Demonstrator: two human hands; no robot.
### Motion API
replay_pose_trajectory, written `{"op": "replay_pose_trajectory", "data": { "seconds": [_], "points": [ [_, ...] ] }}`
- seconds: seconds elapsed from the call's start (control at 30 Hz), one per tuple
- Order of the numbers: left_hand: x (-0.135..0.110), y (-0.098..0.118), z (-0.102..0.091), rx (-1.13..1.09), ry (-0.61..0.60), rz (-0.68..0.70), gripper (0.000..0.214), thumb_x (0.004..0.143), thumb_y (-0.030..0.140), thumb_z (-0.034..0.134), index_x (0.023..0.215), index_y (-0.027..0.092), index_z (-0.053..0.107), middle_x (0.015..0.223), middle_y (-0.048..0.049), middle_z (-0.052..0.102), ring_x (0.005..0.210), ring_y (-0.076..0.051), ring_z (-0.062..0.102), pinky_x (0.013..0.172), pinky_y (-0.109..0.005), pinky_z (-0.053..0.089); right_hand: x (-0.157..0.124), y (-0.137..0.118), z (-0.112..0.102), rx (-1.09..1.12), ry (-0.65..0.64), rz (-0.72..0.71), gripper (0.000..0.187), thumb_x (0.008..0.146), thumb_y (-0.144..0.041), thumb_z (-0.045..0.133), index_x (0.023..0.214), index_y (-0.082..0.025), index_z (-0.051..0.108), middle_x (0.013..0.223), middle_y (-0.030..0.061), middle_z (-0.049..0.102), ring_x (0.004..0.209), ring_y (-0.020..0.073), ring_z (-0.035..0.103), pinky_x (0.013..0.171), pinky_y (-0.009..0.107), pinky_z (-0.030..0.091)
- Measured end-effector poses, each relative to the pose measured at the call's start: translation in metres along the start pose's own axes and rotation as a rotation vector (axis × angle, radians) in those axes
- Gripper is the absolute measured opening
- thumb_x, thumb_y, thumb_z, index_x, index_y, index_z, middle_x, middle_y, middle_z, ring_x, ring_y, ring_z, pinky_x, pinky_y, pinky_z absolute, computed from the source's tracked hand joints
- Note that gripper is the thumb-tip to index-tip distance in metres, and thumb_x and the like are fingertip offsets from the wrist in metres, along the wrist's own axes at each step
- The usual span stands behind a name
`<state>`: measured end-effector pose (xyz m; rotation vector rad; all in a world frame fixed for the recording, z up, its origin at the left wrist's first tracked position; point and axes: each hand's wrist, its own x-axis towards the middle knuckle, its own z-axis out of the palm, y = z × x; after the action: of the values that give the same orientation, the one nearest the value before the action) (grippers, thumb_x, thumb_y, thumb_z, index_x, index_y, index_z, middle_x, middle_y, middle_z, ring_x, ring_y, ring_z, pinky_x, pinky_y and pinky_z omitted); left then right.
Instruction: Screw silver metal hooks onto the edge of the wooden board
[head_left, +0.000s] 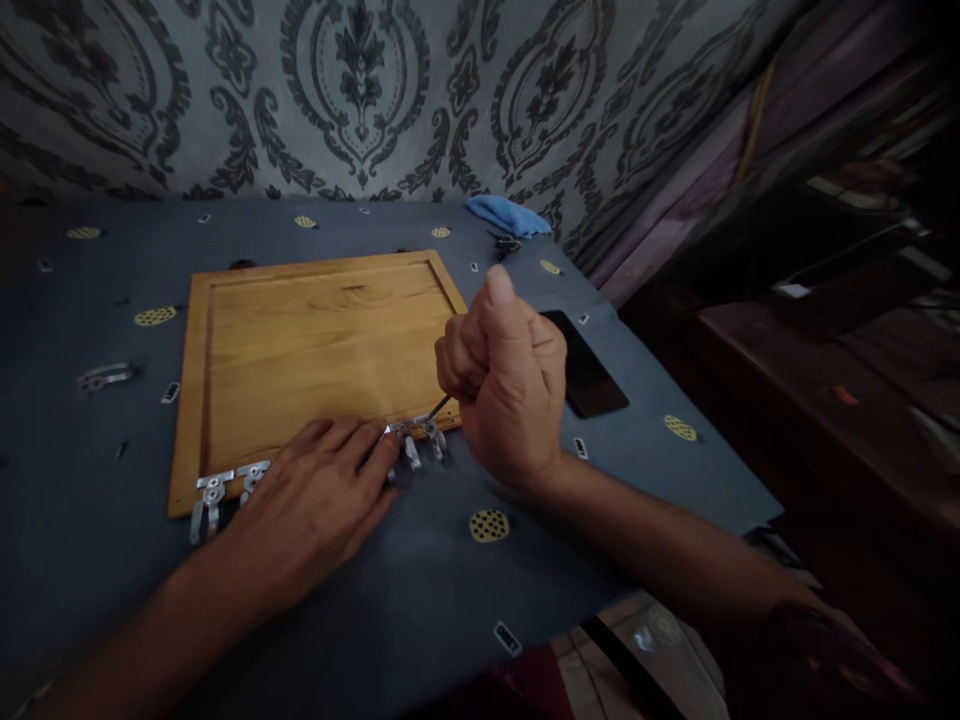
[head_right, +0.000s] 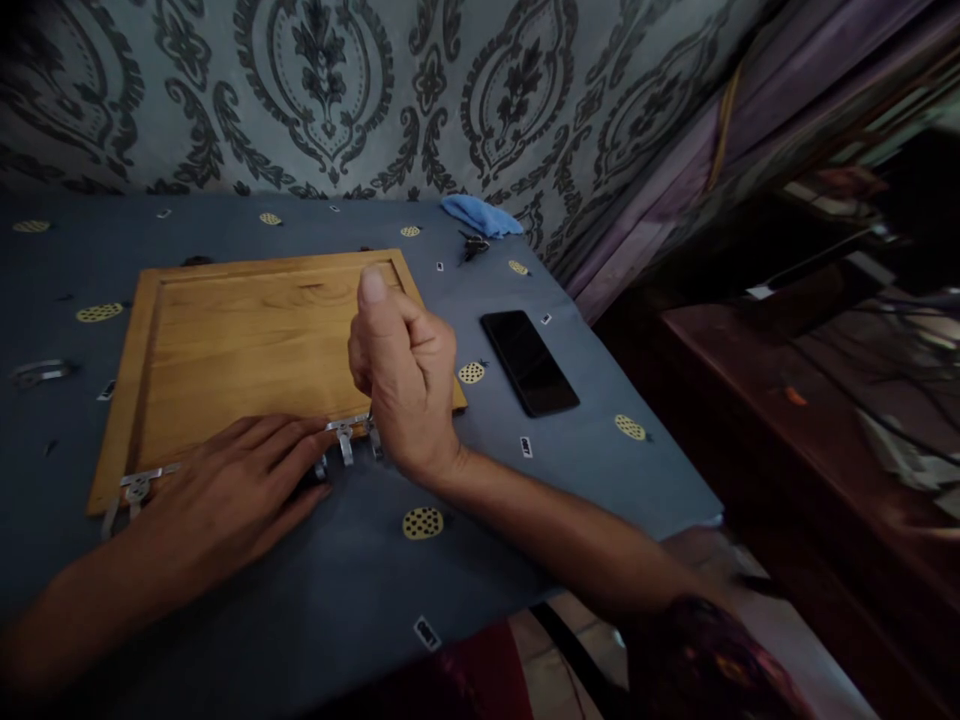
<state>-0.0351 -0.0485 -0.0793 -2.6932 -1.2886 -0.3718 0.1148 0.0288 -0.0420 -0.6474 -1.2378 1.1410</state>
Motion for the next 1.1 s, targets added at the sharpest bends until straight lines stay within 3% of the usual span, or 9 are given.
{"op": "replay_pose_trajectory", "data": {
  "seconds": [0.1, 0.3, 0.6, 0.73, 1.1],
  "points": [
    [0.0, 0.0, 0.0, -0.003, 0.005, 0.0, 0.026, 0.097, 0.024, 0.049, 0.111, 0.009, 0.065, 0.107, -0.0171, 0.073, 0.094, -0.031, 0.07, 0.081, -0.047, 0.059, 0.0, 0.001, -0.001, -0.027, 0.023, -0.01, 0.057, 0.096, -0.057, 0.058, 0.06, -0.024, 0.027, 0.051, -0.0065, 0.023, 0.041, 0.0088, 0.024, 0.037, 0.024, 0.03],
    [0.001, -0.001, 0.0, -0.009, 0.004, 0.006, 0.025, 0.094, 0.024, 0.056, 0.112, 0.008, 0.063, 0.103, -0.0167, 0.073, 0.093, -0.032, 0.069, 0.08, -0.048, 0.059, 0.003, -0.001, -0.001, 0.094, -0.045, 0.002, 0.059, 0.095, -0.05, 0.063, 0.056, -0.023, 0.027, 0.048, -0.0087, 0.019, 0.039, 0.0064, 0.018, 0.036, 0.022, 0.023],
    [0.0, -0.001, 0.0, -0.006, -0.007, 0.007, 0.023, 0.098, 0.024, 0.049, 0.108, 0.01, 0.064, 0.106, -0.0174, 0.072, 0.091, -0.03, 0.068, 0.078, -0.045, 0.056, 0.006, -0.028, -0.018, 0.071, -0.062, 0.018, 0.067, 0.089, -0.06, 0.067, 0.051, -0.021, 0.027, 0.044, -0.0089, 0.022, 0.036, 0.0055, 0.017, 0.035, 0.024, 0.019],
    [0.0, -0.001, 0.0, -0.009, -0.006, 0.008, 0.026, 0.1, 0.025, 0.046, 0.108, 0.01, 0.065, 0.107, -0.018, 0.072, 0.092, -0.03, 0.067, 0.08, -0.045, 0.054, 0.002, -0.024, -0.022, 0.093, -0.112, 0.084, 0.066, 0.089, -0.062, 0.066, 0.052, -0.022, 0.029, 0.044, -0.009, 0.024, 0.035, 0.0053, 0.015, 0.034, 0.025, 0.017],
    [0.0, -0.001, 0.0, -0.005, 0.003, 0.017, 0.029, 0.1, 0.023, 0.043, 0.11, 0.009, 0.066, 0.106, -0.018, 0.073, 0.093, -0.03, 0.068, 0.081, -0.045, 0.054, -0.002, -0.014, -0.019, 0.124, -0.109, 0.082, 0.06, 0.096, -0.049, 0.062, 0.054, -0.022, 0.028, 0.045, -0.0096, 0.023, 0.037, 0.0053, 0.013, 0.036, 0.023, 0.018]
  ]
}}
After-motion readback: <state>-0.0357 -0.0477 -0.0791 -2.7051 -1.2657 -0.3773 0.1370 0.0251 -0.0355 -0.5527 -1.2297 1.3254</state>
